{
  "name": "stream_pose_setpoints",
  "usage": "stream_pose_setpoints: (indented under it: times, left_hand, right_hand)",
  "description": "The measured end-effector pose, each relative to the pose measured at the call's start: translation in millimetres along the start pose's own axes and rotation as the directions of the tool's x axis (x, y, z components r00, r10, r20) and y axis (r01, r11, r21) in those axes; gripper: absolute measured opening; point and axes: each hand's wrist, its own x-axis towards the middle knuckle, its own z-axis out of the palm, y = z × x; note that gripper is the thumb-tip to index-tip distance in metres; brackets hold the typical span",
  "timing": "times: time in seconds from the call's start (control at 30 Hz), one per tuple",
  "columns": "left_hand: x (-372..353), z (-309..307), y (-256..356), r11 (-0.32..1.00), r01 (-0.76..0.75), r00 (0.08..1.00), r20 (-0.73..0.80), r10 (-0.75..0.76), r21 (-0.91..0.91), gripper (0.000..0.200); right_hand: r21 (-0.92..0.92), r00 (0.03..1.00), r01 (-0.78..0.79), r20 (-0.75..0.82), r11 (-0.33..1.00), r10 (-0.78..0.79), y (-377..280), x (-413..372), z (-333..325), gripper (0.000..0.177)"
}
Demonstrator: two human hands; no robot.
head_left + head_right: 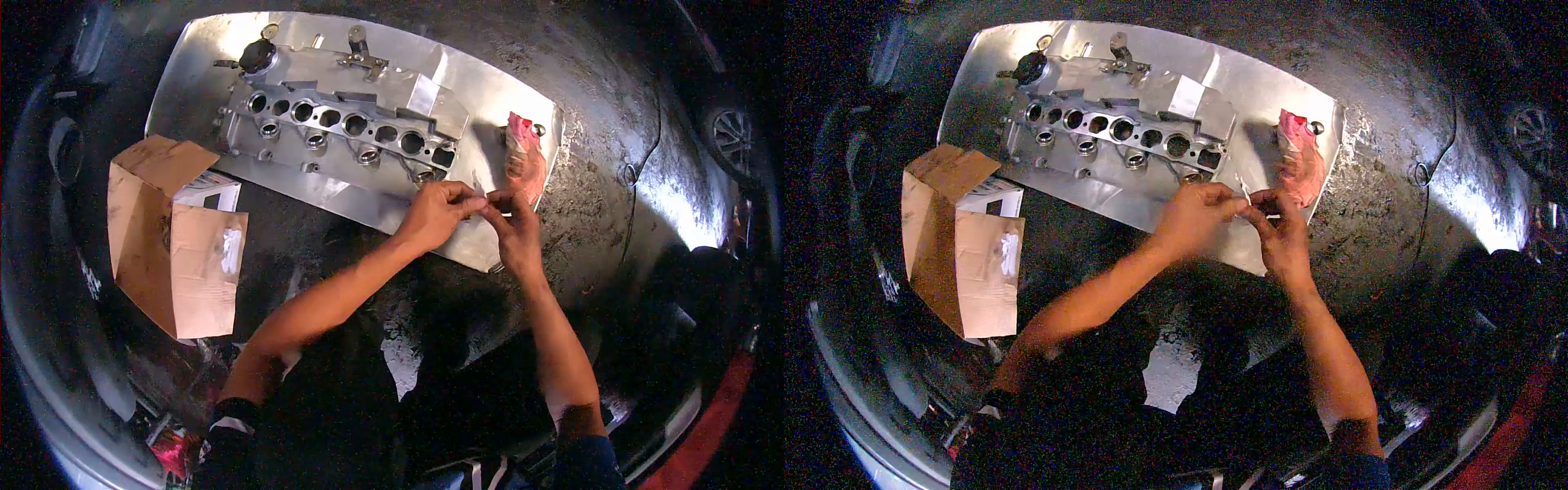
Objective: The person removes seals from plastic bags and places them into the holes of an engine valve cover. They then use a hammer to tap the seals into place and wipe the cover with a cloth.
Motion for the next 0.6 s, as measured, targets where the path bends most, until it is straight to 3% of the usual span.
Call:
stream_pose_setpoints:
  times: [0.2, 0.3, 0.37, 0.4, 0.5, 0.6]
  left_hand:
    - [-2.8, 2.8, -19.9, 1.000, -0.008, 0.999, -0.054, 0.007, -0.004, 0.030]
    - [-1.7, 3.2, -21.7, 0.998, -0.023, 0.999, -0.046, 0.020, -0.054, 0.031]
    - [0.1, 4.9, -26.7, 0.988, -0.029, 1.000, -0.013, 0.027, -0.152, 0.031]
    - [-0.1, 4.4, -22.4, 0.993, -0.012, 1.000, -0.008, 0.012, -0.114, 0.031]
    - [-1.9, 4.9, -15.1, 0.999, 0.026, 1.000, -0.008, -0.026, -0.037, 0.031]
    - [-3.3, 13.3, -18.0, 1.000, 0.026, 0.999, -0.032, -0.026, -0.003, 0.031]
  right_hand:
    - [-0.086, 0.995, -0.092, 0.030, 0.992, 0.095, 7.1, -8.0, 6.1, 0.026]
    - [0.014, 0.996, -0.030, 0.082, 0.999, 0.029, 11.5, -3.0, 2.0, 0.028]
    - [0.025, 0.983, -0.084, 0.168, 0.996, 0.078, 9.1, 0.7, -7.5, 0.027]
    - [0.028, 0.973, -0.109, 0.209, 0.994, 0.101, 6.7, 2.5, -11.3, 0.027]
    - [-0.058, 0.986, -0.110, 0.122, 0.992, 0.116, 7.6, -1.8, -8.5, 0.027]
    - [-0.178, 0.997, 0.064, -0.033, 0.982, -0.071, 13.1, -8.9, 8.4, 0.026]
